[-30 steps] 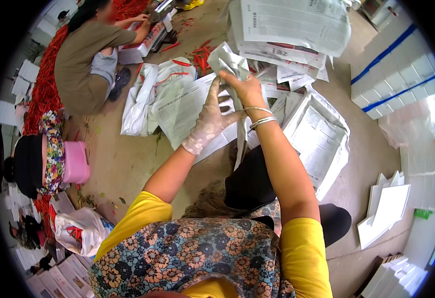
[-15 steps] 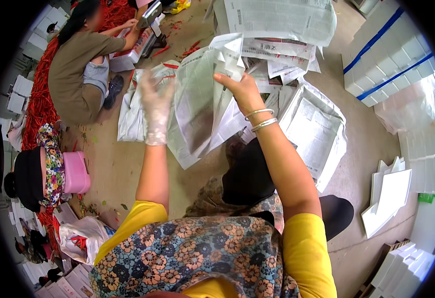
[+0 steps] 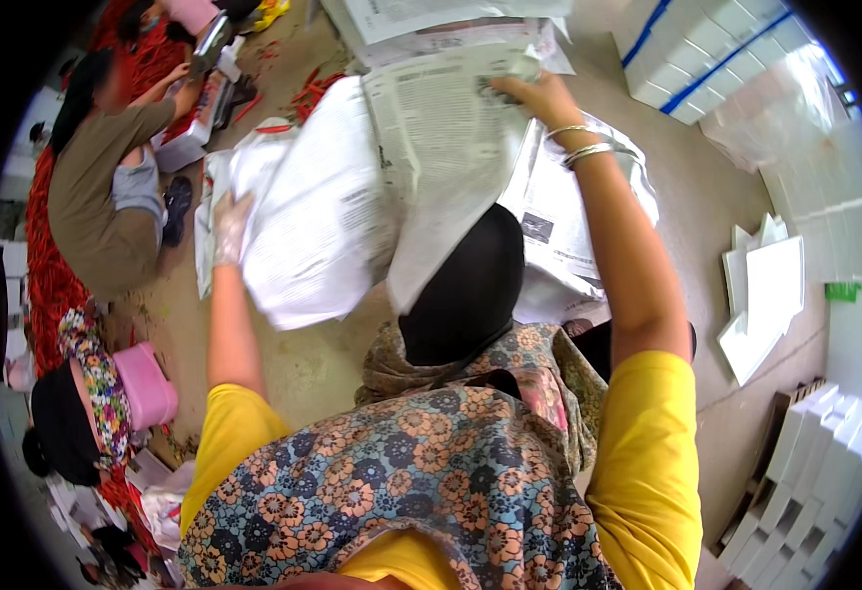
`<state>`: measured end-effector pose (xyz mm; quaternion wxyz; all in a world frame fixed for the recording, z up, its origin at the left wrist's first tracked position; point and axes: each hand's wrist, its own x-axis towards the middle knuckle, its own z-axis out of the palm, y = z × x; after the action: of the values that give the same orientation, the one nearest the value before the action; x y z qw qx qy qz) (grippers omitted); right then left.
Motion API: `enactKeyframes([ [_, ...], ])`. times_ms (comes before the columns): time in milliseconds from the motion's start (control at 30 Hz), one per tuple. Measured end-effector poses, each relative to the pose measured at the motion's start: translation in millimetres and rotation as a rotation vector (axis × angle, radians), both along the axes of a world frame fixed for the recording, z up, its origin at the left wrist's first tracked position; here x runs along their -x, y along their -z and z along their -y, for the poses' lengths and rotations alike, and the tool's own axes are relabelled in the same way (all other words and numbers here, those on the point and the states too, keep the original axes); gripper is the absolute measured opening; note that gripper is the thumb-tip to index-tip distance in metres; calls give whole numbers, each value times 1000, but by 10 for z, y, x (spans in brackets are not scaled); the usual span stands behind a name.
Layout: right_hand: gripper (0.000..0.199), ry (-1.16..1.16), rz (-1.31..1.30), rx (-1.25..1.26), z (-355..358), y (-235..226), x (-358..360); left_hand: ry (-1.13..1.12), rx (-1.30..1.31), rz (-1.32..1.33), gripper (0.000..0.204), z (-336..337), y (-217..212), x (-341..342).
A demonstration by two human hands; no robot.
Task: The person lines white plastic crates with newspaper by hand, folding and pressing multiple sheets into the corners and sides of each crate.
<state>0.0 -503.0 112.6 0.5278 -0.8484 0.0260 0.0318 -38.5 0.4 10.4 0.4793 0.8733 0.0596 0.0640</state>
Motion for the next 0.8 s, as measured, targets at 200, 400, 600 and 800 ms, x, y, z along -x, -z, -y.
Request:
enactKeyframes([
  [200, 34, -52, 426, 299, 662, -690, -80, -70, -772, 33, 93, 181, -105, 170],
  [400, 25, -404, 505, 631, 422, -1642, 317, 284, -487, 824, 86, 2593, -1318, -694],
  [600, 27, -416, 1098, 943, 1324, -1274, 910, 871, -596, 665, 54, 3050, -1393, -1317],
  [800, 35, -366, 226, 803, 1801, 857, 1473, 1216, -665, 774, 14, 3221, 677, -568],
])
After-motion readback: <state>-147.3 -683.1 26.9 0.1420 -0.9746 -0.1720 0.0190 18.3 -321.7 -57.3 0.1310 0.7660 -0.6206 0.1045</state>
